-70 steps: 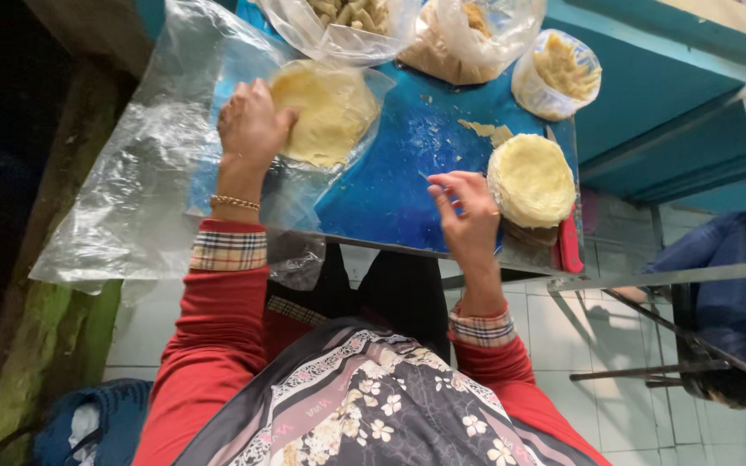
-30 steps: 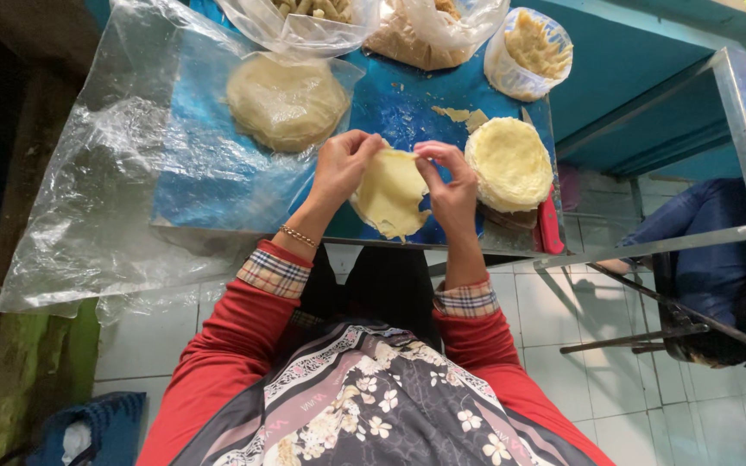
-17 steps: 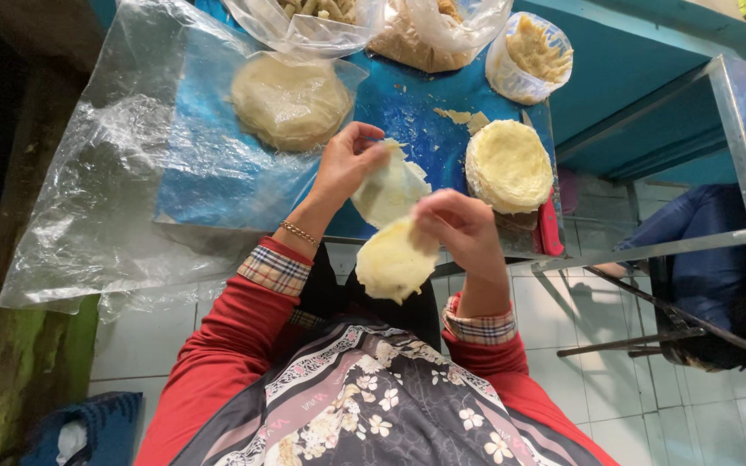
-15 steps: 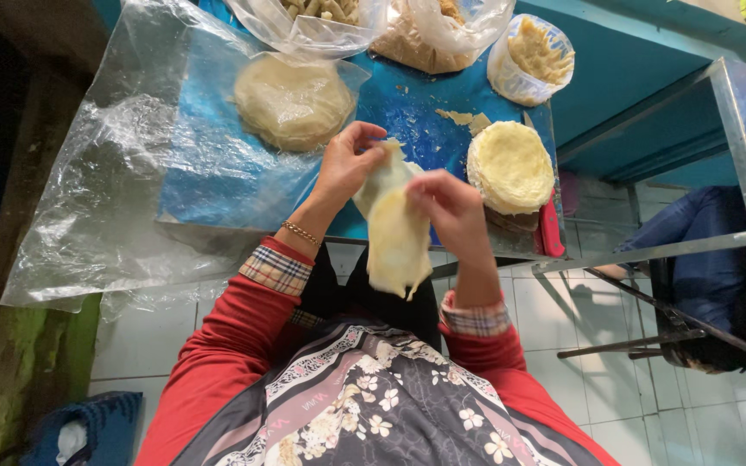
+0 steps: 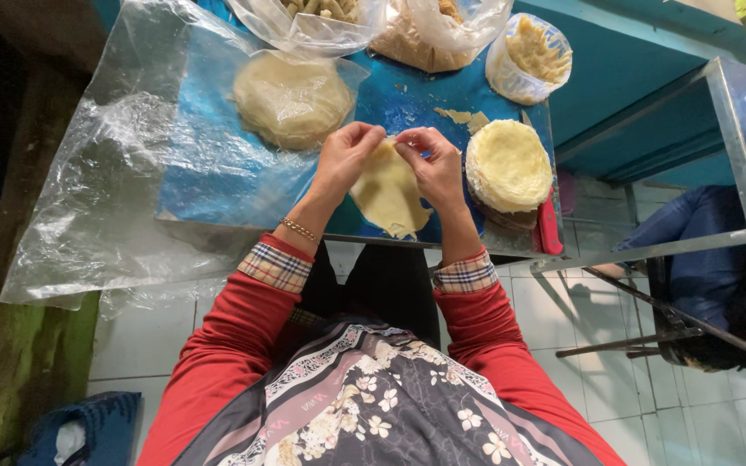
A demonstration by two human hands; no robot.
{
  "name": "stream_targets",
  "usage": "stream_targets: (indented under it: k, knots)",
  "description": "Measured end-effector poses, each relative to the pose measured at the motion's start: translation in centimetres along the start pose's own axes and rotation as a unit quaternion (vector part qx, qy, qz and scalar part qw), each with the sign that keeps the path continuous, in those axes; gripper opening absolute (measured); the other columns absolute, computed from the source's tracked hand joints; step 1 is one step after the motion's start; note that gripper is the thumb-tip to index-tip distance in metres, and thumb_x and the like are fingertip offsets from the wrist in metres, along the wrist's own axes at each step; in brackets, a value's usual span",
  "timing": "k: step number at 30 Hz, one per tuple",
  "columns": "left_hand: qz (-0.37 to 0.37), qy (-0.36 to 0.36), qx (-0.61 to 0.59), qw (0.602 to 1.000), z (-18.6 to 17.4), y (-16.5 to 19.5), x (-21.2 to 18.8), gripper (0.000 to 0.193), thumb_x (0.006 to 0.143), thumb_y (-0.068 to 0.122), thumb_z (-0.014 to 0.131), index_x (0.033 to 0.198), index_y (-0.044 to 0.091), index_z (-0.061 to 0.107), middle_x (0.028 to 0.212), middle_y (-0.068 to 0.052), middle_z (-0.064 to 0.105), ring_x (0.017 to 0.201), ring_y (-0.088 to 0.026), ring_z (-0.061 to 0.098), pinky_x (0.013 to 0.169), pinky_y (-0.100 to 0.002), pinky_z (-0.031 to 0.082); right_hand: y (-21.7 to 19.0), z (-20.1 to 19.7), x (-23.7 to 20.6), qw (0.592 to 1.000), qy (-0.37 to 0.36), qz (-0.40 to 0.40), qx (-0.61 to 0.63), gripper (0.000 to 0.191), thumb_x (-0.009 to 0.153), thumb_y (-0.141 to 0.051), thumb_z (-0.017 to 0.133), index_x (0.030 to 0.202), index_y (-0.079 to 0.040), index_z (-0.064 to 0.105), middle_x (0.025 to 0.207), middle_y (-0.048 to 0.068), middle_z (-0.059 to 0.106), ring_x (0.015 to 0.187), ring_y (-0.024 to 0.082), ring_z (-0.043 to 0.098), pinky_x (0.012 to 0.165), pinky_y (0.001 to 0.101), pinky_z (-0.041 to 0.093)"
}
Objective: The person sits at a work table and lines round baking molds with thin pastry sheets, pressing the dough into each mold and pinching off the overhanging edges by hand. They stack the lined molds on the table and use a knife to trim excess dough from a mold.
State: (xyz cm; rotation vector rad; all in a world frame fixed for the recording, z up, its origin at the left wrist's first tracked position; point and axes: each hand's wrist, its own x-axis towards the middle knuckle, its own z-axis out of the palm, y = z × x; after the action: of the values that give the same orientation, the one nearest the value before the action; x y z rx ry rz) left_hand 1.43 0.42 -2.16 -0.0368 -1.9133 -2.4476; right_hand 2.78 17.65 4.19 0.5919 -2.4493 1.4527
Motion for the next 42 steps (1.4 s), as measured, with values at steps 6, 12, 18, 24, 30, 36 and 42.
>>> stream_targets:
  k: [6, 12, 18, 24, 30, 36, 42]
  knots:
    - [0.108, 0.053, 0.16, 0.98, 0.8, 1.3, -1.7, 0.017, 0.09, 0.006, 0.069, 0.107, 0.003, 0.072, 0.093, -0.007, 0.077, 0.086, -0.015, 0.074, 0.079, -0.029, 0.059, -1.8, -1.9, -0.7, 0.997, 0.054, 0.016, -0.061, 0.027, 0.093, -0.008, 0.076, 0.119, -0.01, 0.071, 0.118, 0.006, 0.067, 0.096, 0.015, 0.067, 0.078, 0.0276, 0.057]
    - [0.272, 0.1, 0.377, 0.88, 1.7, 1.9, -2.0, 0.022, 0.094, -0.004, 0.063, 0.115, 0.002, 0.068, 0.105, -0.016, 0.072, 0.096, -0.034, 0.071, 0.083, -0.041, 0.058, 0.8, -13.5, -5.4, 0.885, 0.207, -0.024, -0.416, 0.025, 0.091, -0.012, 0.077, 0.115, -0.008, 0.073, 0.121, 0.012, 0.07, 0.114, 0.036, 0.06, 0.102, 0.0447, 0.045]
    - [0.379, 0.036, 0.514, 0.769, 1.0, 1.9, -3.3, 0.026, 0.083, -0.002, 0.062, 0.109, 0.0, 0.067, 0.123, -0.017, 0.065, 0.117, -0.034, 0.062, 0.099, -0.043, 0.05, 6.9, -18.2, -10.4, 0.909, 0.211, 0.128, -0.335, 0.025, 0.111, -0.03, 0.062, 0.114, -0.009, 0.074, 0.114, 0.017, 0.07, 0.106, 0.036, 0.066, 0.091, 0.0463, 0.051]
    - [0.348, -0.017, 0.575, 0.741, 1.7, 2.1, -4.4, 0.019, 0.085, 0.005, 0.064, 0.102, 0.005, 0.069, 0.119, -0.011, 0.067, 0.122, -0.03, 0.061, 0.109, -0.054, 0.04, 8.5, -19.7, -11.2, 0.929, 0.136, 0.134, -0.318, 0.023, 0.101, -0.02, 0.066, 0.119, -0.009, 0.073, 0.114, 0.018, 0.071, 0.103, 0.035, 0.068, 0.089, 0.0452, 0.053]
    - [0.282, -0.075, 0.595, 0.749, 3.9, 2.9, -3.0, 0.022, 0.08, 0.001, 0.063, 0.098, 0.011, 0.072, 0.109, -0.009, 0.067, 0.118, -0.031, 0.059, 0.109, -0.067, 0.029, 8.2, -19.3, -10.9, 0.926, 0.105, 0.154, -0.328, 0.033, 0.095, -0.015, 0.07, 0.127, -0.011, 0.068, 0.112, 0.016, 0.072, 0.104, 0.032, 0.07, 0.092, 0.0441, 0.053]
    - [0.252, -0.112, 0.609, 0.744, 5.7, 3.1, -0.2, 0.022, 0.078, -0.001, 0.065, 0.093, 0.013, 0.072, 0.1, -0.008, 0.066, 0.111, -0.03, 0.059, 0.099, -0.06, 0.036, 8.1, -20.2, -11.2, 0.897, 0.066, 0.152, -0.409, 0.044, 0.088, -0.011, 0.073, 0.132, -0.009, 0.068, 0.116, 0.019, 0.066, 0.106, 0.039, 0.064, 0.09, 0.0481, 0.05]
    - [0.225, -0.151, 0.542, 0.796, 6.2, 4.6, 2.5, 0.016, 0.073, 0.003, 0.069, 0.086, 0.013, 0.07, 0.099, -0.011, 0.063, 0.104, -0.033, 0.058, 0.083, -0.052, 0.039, 7.3, -20.3, -11.9, 0.885, 0.15, 0.124, -0.424, 0.04, 0.095, -0.009, 0.068, 0.135, -0.007, 0.068, 0.116, 0.023, 0.065, 0.105, 0.041, 0.064, 0.09, 0.0483, 0.051]
